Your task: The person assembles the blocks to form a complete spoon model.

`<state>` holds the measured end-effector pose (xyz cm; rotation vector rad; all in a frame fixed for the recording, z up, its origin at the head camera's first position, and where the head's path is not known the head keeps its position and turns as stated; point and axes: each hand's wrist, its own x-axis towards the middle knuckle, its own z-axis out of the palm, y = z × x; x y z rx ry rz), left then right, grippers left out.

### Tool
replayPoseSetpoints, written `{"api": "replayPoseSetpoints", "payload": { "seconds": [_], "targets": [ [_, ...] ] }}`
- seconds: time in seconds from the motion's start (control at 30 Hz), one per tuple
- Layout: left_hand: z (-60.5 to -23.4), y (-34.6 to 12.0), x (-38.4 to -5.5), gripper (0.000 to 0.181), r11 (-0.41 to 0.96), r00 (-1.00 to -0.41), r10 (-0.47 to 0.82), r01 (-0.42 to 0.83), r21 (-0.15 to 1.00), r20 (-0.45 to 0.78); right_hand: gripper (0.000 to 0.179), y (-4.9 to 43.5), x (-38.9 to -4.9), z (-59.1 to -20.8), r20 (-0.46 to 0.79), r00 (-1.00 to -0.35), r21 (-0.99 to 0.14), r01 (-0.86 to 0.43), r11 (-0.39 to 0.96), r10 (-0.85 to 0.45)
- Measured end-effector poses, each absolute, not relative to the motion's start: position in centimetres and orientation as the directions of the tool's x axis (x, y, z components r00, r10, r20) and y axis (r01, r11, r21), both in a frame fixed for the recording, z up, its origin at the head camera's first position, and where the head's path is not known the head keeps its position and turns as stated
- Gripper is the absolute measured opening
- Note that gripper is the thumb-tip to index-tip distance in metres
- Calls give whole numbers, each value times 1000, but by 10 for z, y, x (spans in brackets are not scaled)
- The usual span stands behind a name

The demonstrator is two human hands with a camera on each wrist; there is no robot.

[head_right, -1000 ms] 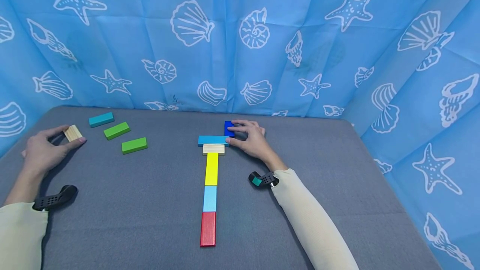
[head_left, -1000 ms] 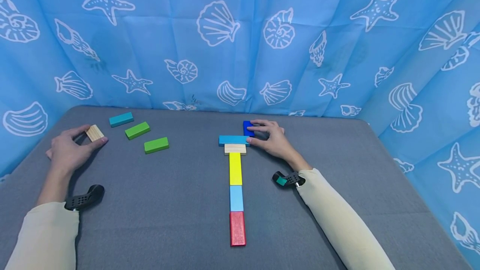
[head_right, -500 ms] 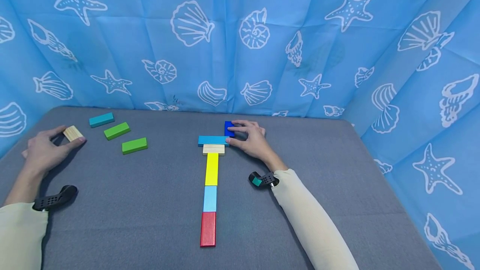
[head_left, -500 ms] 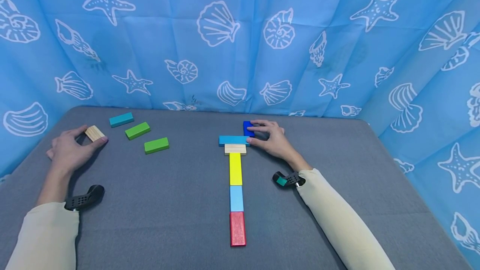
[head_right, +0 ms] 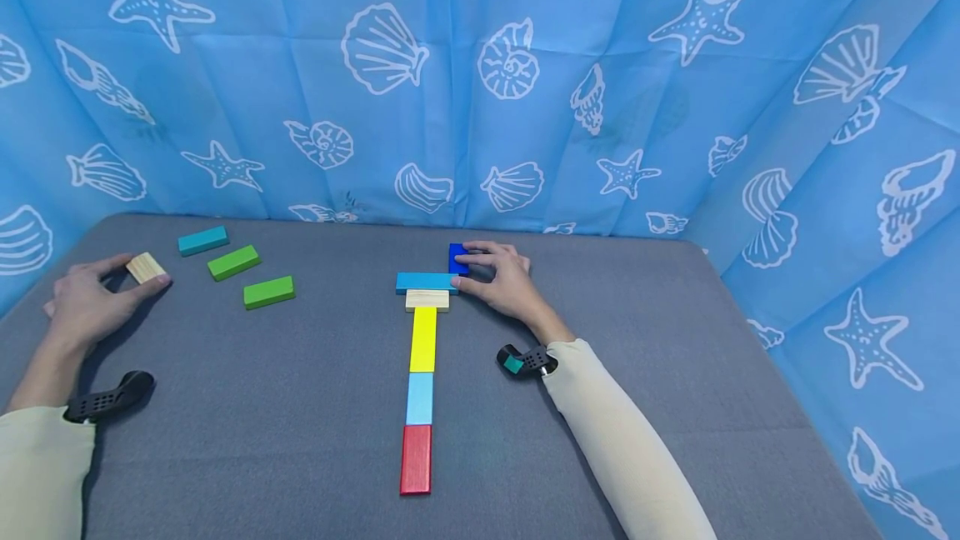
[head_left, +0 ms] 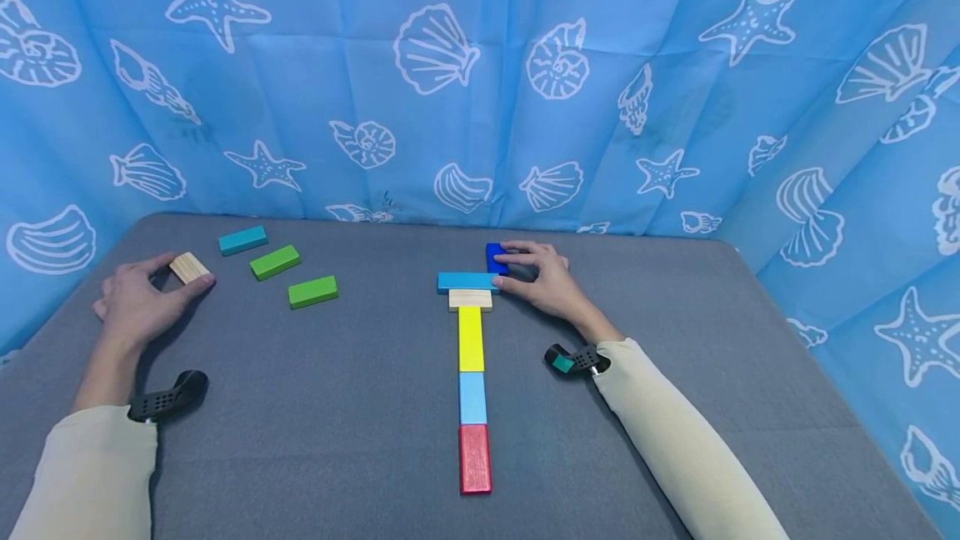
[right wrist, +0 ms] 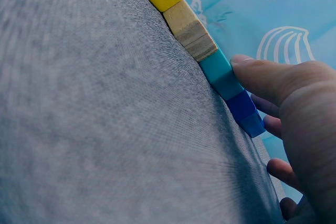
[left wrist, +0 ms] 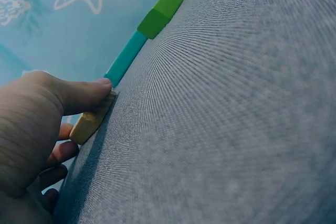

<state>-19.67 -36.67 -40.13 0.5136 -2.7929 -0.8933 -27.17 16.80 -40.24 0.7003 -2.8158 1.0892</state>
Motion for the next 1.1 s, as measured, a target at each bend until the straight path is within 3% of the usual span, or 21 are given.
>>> {"api": "replayPoseSetpoints", "payload": {
  "seconds": [0.67,1.1],
  "targets": [
    [-402,-366,-197,87,714,-905,-420,-287,638,63,47,168,-272,-402,190,-899,-628,-419,656,-394],
    [-382,-349,-200,91,639,-889,-456,-308,705,25,47,169,-272,-403,193,-896,-629,-425,651,-399]
  ]
}}
